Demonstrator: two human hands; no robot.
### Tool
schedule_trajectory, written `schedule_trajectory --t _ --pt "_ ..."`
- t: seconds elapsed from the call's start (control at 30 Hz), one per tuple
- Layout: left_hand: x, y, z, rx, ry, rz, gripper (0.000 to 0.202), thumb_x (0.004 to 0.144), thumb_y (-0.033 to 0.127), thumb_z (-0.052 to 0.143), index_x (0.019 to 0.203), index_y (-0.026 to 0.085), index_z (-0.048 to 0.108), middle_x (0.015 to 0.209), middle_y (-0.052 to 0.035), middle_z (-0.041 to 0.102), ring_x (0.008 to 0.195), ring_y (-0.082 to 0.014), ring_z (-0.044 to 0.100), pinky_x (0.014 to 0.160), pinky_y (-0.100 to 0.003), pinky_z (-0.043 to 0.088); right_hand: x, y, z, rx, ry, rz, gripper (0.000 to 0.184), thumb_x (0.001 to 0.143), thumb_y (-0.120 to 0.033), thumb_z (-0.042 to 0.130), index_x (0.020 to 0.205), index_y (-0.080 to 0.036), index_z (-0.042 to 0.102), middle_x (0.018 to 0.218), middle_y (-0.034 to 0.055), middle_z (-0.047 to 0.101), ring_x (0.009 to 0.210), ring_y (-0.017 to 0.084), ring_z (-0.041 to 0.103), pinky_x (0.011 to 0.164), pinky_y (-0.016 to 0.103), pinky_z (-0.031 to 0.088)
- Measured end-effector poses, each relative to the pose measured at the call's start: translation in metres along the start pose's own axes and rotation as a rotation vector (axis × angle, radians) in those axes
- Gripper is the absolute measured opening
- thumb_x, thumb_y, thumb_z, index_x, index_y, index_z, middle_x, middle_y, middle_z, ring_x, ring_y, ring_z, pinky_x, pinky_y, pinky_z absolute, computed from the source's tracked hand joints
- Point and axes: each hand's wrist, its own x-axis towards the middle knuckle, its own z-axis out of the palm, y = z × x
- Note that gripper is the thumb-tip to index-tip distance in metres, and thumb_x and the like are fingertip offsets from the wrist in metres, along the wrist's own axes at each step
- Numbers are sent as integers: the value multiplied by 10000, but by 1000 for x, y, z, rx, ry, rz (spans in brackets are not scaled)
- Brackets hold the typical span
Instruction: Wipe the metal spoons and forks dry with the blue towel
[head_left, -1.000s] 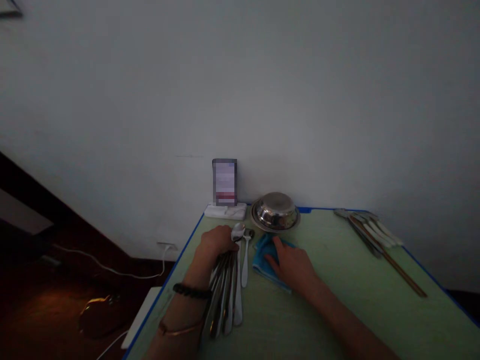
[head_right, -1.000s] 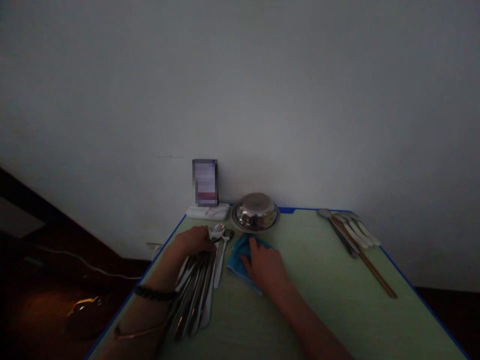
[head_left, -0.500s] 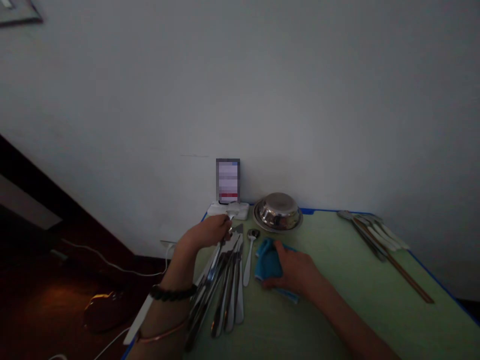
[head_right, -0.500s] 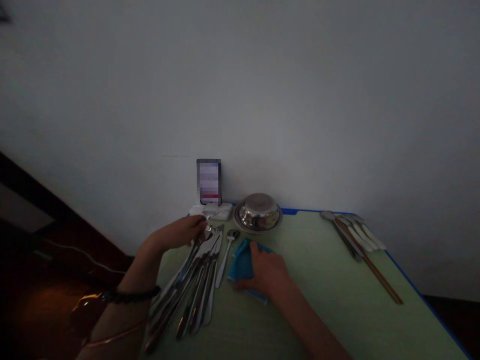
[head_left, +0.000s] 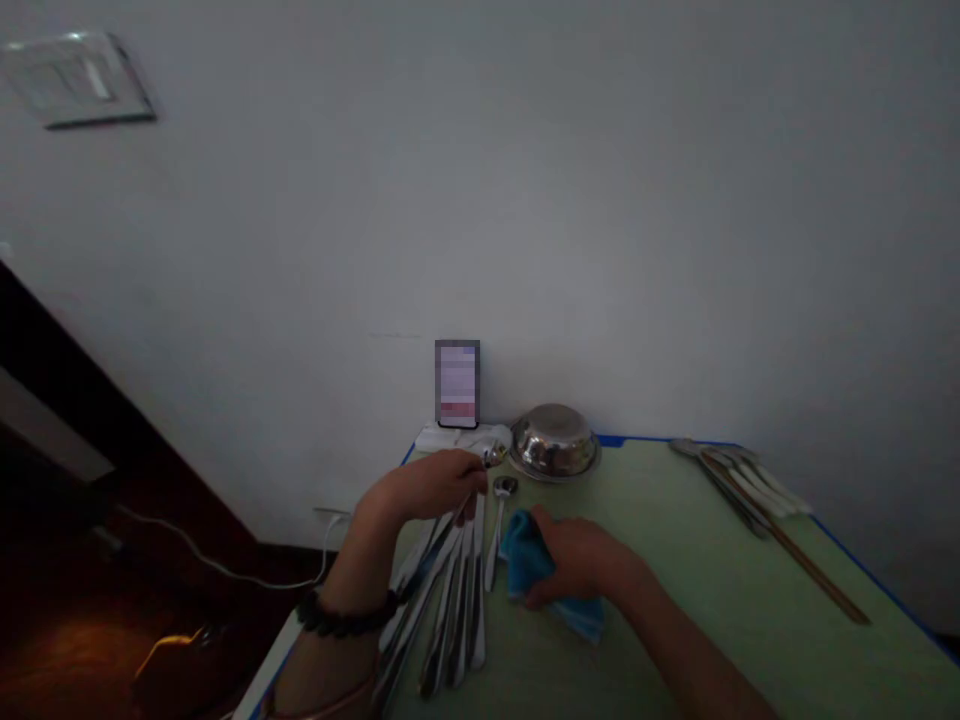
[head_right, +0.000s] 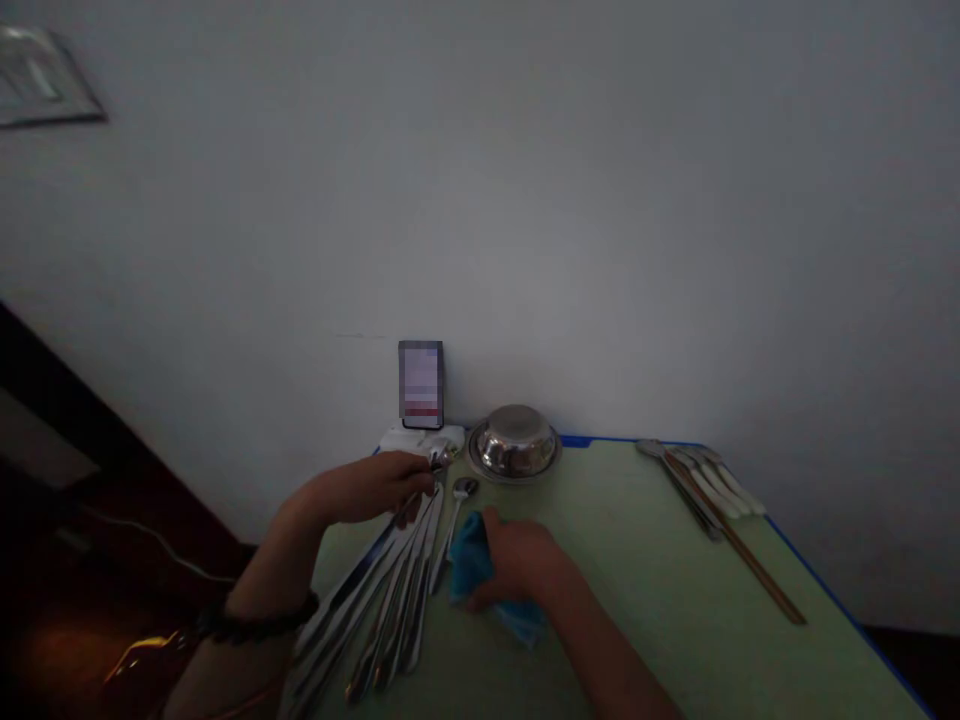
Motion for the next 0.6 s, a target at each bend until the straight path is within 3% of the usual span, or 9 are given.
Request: schedule_trajectory --t 0.13,0.23,0.33,0.43,0.6 --pt "1 11 4 -2 2 36 246 805 279 390 682 159 566 535 -9 626 484 -141 572 509 -234 393 -1 11 10 180 152 -34 625 556 -397 700 1110 -147 556 933 152 659 859 346 588 742 439 411" --pt "4 17 7 -25 17 77 238 788 273 432 630 157 567 494 -2 606 477 -136 555 515 -230 386 -7 25 19 385 336 -19 393 710 -420 574 1011 -167 574 881 88 643 816 255 582 742 370 410" --pt "7 26 12 -93 32 130 235 791 305 457 662 154 582 479 16 585 434 -117 524 505 -223 385 -20 43 29 636 514 50 414 808 -482 434 1032 -149 538 884 75 622 788 206 573 710 322 431" --pt "14 40 25 -218 29 183 242 799 340 466 710 150 585 477 35 562 381 -90 493 482 -213 391 -34 60 35 875 613 122 466 811 -535 406 1053 -156 526 871 62 634 765 199 590 663 305 460" --pt "30 58 72 -531 14 165 313 838 427 361 798 159 518 428 74 450 278 -79 416 316 -186 340 -53 76 33 1171 679 185 520 820 -571 344 1129 -186 509 988 58 655 871 204 625 782 332 477"
